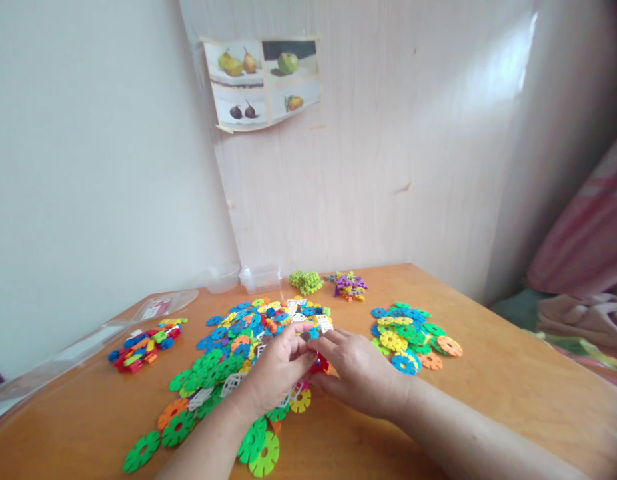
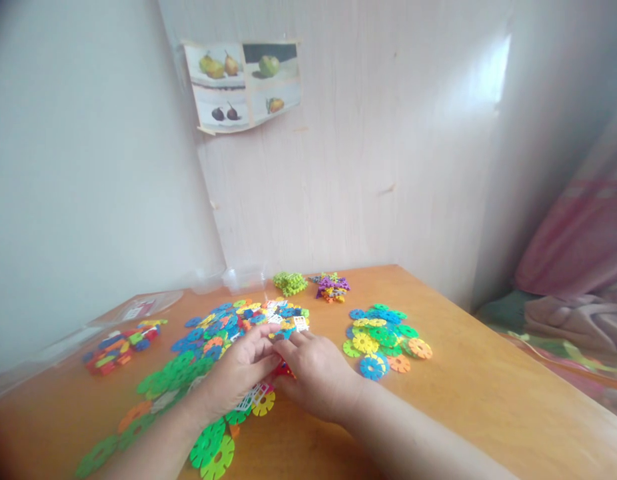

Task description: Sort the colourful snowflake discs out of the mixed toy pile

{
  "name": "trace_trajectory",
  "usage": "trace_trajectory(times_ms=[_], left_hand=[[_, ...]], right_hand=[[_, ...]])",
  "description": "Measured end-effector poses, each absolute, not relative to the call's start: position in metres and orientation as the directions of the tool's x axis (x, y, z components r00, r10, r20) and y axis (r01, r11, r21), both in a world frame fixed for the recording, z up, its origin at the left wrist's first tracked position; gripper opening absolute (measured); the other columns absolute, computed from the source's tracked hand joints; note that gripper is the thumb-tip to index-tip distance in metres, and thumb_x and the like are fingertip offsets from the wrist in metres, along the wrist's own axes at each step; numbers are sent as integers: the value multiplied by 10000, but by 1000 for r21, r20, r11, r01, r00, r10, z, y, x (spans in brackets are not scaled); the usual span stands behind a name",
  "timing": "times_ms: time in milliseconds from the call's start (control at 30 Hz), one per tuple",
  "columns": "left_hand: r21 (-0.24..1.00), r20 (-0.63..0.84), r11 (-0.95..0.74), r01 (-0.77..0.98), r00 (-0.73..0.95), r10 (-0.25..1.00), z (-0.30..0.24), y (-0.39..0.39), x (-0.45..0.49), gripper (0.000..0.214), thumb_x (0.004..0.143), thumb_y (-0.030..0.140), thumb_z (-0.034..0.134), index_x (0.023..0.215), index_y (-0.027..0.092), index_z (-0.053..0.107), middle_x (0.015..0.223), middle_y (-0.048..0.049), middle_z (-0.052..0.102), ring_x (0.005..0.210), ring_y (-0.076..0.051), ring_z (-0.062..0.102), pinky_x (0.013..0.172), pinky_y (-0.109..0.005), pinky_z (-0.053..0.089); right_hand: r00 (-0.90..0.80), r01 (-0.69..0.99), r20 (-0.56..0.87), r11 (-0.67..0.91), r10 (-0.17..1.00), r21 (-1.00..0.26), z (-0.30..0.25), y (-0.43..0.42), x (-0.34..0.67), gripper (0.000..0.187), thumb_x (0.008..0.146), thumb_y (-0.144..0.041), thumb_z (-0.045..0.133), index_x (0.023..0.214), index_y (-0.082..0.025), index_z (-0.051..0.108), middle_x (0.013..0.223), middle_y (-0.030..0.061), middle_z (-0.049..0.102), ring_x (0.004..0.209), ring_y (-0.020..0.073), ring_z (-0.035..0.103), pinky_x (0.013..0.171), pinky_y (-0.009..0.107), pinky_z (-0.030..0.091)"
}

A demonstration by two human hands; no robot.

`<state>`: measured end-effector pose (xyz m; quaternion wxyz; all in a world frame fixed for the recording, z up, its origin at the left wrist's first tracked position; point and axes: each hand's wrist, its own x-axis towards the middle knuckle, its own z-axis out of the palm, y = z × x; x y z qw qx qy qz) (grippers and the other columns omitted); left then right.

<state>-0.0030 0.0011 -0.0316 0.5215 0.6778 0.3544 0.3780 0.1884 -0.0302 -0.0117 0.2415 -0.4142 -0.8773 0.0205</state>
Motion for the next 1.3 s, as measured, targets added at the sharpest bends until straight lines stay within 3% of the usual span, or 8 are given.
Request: trace_trajectory(times_ms=[267, 400, 500, 633, 833, 1100, 1300], left_hand=[[937, 205, -300, 181, 413, 888, -23, -4, -5, 540, 907, 396, 620, 1368, 168, 455, 755, 8, 613, 674, -135, 592, 649, -260, 469], [883, 303, -368, 291, 244, 921, -19, 6, -17, 446, 902, 367, 584, 1289, 151, 533, 775, -2, 642, 749, -158, 628, 740, -293, 496], [836, 371, -381, 394, 105, 923, -21, 17, -30, 398, 884, 375, 577, 1212, 149, 590, 819, -19, 675, 751, -165, 638, 720, -289, 493], [750, 410, -364, 552, 44, 911, -24, 26, -43, 343, 872, 401, 576, 1116, 175, 658, 887, -34, 729, 805, -187, 672, 734, -292, 501], [631, 402, -330, 702, 68, 913, -24, 31, -57, 269, 881, 328, 528, 1042, 209, 707, 969, -29, 753, 868, -188, 687, 788, -292, 504], [628, 299, -178, 758, -24, 954, -37, 52, -90, 268, 871, 310, 530, 1055, 221, 703, 1015, -42, 758, 896, -192, 694, 784, -279, 503], [577, 304, -186, 795, 2, 953, -39, 53, -95, 249, 846, 307, 569, 1009, 209, 730, 1037, -57, 760, 929, -206, 681, 799, -279, 496]], right_hand=[[-473, 815, 390, 561, 790, -147, -11, -22, 203, 178, 883, -310, 557, 1013, -213, 630, 934, 54, 686, 876, 200, 630, 724, 279, 398], [-288, 910, 367, 372, 884, -182, -5, -9, 226, 183, 852, -276, 538, 1002, -208, 619, 935, 62, 696, 866, 200, 633, 704, 276, 367], [-141, 964, 285, 197, 948, -178, -1, 3, 248, 170, 849, -319, 531, 949, -217, 623, 920, 63, 699, 790, 200, 631, 633, 284, 325], [-60, 983, 210, 95, 976, -158, -2, 14, 273, 198, 809, -310, 557, 946, -217, 667, 988, 88, 688, 869, 225, 641, 624, 285, 315], [-38, 988, 148, 60, 988, -145, -12, 23, 297, 300, 797, -376, 577, 1009, -186, 673, 1038, 124, 662, 931, 261, 632, 672, 300, 357], [-65, 992, 129, 78, 989, -95, -25, 34, 311, 228, 791, -347, 563, 937, -201, 660, 986, 114, 665, 910, 267, 616, 699, 314, 366], [-59, 995, 113, 67, 992, -77, -29, 40, 319, 175, 754, -306, 593, 877, -209, 672, 985, 116, 662, 928, 278, 614, 702, 321, 376]])
